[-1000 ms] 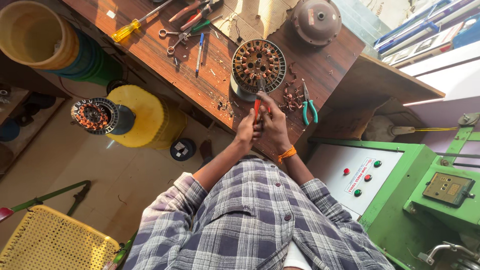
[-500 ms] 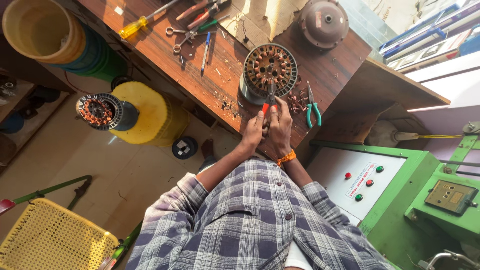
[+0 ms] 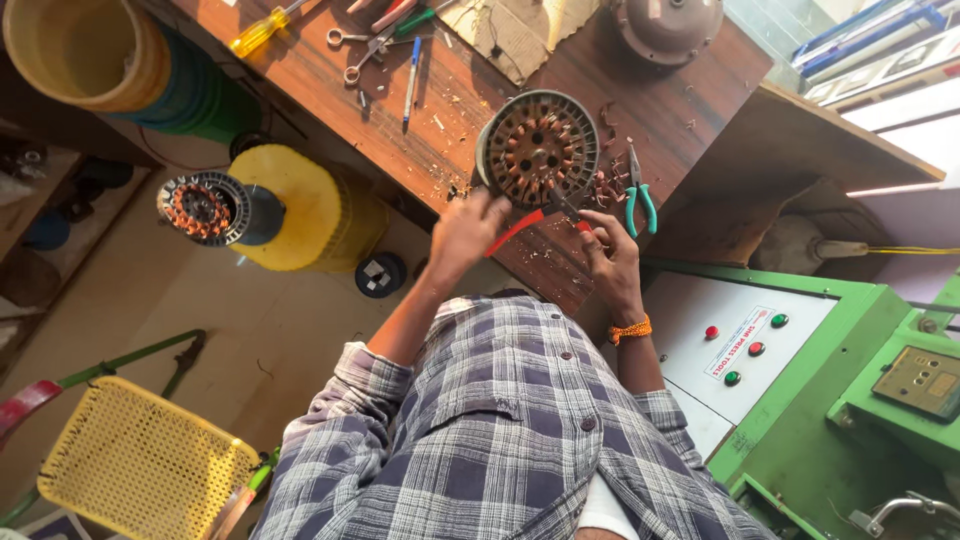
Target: The person uses pliers to trim excess copper wire from the slots of a motor stator. They rotate the stator to access different sections and switch between two different pairs of pliers during the process.
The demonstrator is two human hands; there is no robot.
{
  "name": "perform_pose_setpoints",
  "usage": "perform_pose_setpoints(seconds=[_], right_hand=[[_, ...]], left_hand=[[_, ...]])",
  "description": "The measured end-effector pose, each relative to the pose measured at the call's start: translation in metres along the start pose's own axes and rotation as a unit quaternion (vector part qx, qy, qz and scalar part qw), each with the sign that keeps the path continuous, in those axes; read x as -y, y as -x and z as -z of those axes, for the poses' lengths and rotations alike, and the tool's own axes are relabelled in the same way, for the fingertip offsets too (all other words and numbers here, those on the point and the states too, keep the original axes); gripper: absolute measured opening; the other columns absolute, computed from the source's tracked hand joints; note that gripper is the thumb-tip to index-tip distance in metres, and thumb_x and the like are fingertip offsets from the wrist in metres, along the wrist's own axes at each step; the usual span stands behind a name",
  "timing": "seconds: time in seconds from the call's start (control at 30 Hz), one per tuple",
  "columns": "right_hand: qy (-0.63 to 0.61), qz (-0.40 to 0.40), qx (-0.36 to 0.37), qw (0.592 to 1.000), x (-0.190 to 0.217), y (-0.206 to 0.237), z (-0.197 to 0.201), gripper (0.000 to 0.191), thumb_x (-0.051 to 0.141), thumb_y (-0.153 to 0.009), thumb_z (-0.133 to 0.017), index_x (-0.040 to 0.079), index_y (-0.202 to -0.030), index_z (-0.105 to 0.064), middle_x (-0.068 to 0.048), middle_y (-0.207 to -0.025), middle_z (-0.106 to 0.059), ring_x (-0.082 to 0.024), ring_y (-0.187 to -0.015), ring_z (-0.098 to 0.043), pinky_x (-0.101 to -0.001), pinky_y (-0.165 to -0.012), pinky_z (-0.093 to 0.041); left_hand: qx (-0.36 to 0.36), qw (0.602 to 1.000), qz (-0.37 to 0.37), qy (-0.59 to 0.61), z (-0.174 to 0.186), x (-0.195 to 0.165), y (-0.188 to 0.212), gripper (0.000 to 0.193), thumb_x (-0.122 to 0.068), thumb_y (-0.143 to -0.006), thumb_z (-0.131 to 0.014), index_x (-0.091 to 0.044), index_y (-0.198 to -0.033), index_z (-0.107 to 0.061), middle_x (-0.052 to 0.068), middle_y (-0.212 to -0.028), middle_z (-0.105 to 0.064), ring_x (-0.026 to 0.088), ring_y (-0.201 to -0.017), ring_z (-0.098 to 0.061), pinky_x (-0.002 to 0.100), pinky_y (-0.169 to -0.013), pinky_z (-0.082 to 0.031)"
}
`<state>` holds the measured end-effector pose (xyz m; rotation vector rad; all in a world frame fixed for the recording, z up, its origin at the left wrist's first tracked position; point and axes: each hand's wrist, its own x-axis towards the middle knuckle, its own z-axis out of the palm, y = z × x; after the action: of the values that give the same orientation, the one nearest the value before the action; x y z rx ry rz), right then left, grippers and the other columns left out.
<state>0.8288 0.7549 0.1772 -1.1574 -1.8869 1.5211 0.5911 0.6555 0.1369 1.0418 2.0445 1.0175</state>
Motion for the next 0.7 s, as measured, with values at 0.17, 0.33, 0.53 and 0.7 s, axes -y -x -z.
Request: perform_pose_setpoints(seconds=[0.17,0.33,0.53,0.7], right_hand=[[-0.029,0.024,-0.005,0.999,0.002,-0.005,-0.011,0.037,0.011,-0.107,-0.059,0.008,-0.144,-0.064,0.007,-0.083,-0.054,-0.001,-0.071,-0.046,-0.0200,-0.061,-0.039],[-0.011,0.031,-0.013,0.999,0.018,-0.035,-0.023,0.038,0.009,-0.105,-0.057,0.007,-0.143,-0.063,0.001,-0.097,-0.064,-0.007,-0.079,-0.050,-0.0242,-0.072,-0.045],[0.105,0.039,-0.012,0.994,0.049,-0.040,-0.009,0.033,0.011,-0.104,-0.060,0.005,-0.136,-0.066,-0.010,-0.112,-0.074,-0.014,-0.096,-0.068,-0.0297,-0.087,-0.052],[0.054,-0.007,0.025,0.998,0.059,-0.020,0.009,0.035,0.009,-0.105,-0.059,0.008,-0.138,-0.068,-0.001,-0.089,-0.056,-0.008,-0.080,-0.049,-0.0280,-0.069,-0.041]], left_hand=[[-0.052,0.982,-0.072,0.165,0.027,-0.014,-0.037,0.048,-0.028,-0.086,-0.079,-0.008,-0.122,-0.054,0.013,-0.112,-0.070,0.030,-0.104,-0.064,0.041,-0.089,-0.052],[0.067,0.930,0.090,0.349,0.030,-0.015,-0.106,0.058,-0.042,-0.097,-0.064,-0.021,-0.146,-0.041,0.007,-0.133,-0.060,0.018,-0.118,-0.057,0.039,-0.088,-0.048],[-0.071,0.987,-0.118,0.084,0.001,-0.049,-0.157,0.039,-0.050,-0.114,-0.049,-0.017,-0.133,-0.060,0.010,-0.112,-0.080,0.023,-0.102,-0.075,0.038,-0.087,-0.057],[0.021,0.990,-0.064,0.122,-0.014,-0.056,-0.147,0.041,-0.046,-0.108,-0.048,-0.013,-0.133,-0.053,0.017,-0.103,-0.074,0.027,-0.090,-0.074,0.043,-0.076,-0.061]])
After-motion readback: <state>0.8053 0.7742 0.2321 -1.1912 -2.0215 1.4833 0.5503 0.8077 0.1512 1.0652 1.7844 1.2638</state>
